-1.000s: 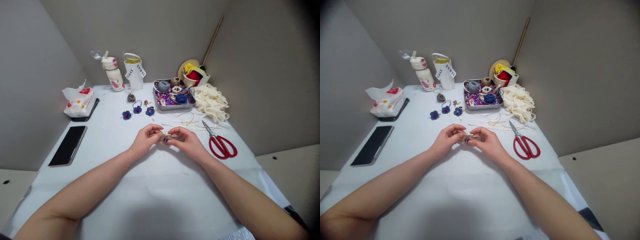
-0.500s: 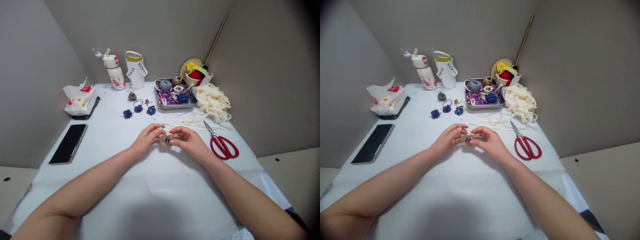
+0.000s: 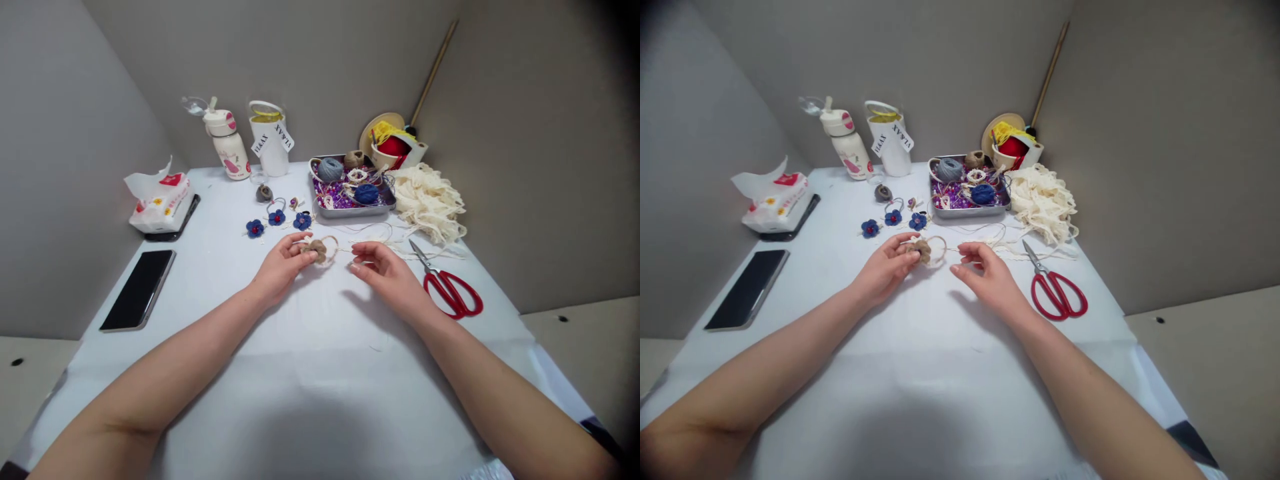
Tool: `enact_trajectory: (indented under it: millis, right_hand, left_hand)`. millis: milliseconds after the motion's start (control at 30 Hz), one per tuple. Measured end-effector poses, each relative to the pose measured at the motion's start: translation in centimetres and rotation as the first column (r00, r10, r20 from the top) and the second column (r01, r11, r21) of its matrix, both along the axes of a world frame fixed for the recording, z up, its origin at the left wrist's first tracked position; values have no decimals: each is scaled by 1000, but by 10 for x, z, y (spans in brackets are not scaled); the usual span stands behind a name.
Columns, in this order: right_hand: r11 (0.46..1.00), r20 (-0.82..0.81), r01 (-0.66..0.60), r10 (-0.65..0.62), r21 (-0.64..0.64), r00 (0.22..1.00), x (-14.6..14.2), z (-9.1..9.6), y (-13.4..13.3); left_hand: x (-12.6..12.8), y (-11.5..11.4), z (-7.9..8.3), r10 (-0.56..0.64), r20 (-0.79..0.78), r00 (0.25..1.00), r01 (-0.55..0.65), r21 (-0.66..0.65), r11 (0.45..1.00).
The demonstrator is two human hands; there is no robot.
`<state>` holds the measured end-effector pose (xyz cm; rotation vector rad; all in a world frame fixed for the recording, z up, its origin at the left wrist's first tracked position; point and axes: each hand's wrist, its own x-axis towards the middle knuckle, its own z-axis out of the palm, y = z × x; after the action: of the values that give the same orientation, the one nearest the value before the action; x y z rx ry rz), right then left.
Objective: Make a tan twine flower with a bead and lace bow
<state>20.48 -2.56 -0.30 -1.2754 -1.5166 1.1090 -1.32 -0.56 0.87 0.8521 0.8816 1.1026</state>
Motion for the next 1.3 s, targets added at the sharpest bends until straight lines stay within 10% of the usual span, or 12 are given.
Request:
enact_trajectory:
  millis: [300,500,667,933,1300]
  right_hand:
    - [996,138,6,-19,94,990,-2,-7,-2]
    - [990,185,-11,-15,141,983,0,-3,-2]
    - [986,219,-34,-2,162,976,1,-3,-1]
    - [990,251,-56,22,128,968,1,-4,-1]
    - [988,301,-89,47,128,953,0,-5,-2]
  left_hand:
    - [-15,20,-15,298,-374,878,-259,153,954]
    - [-35,17,-19,330,-788,519,-79,341,937]
    - [-64,3,-19,511,-807,296,75,554,829]
    - [-81,-4,-23,594,-756,275,609,615,500]
    - [-76,-7,-27,567,-777,274,641,587,495]
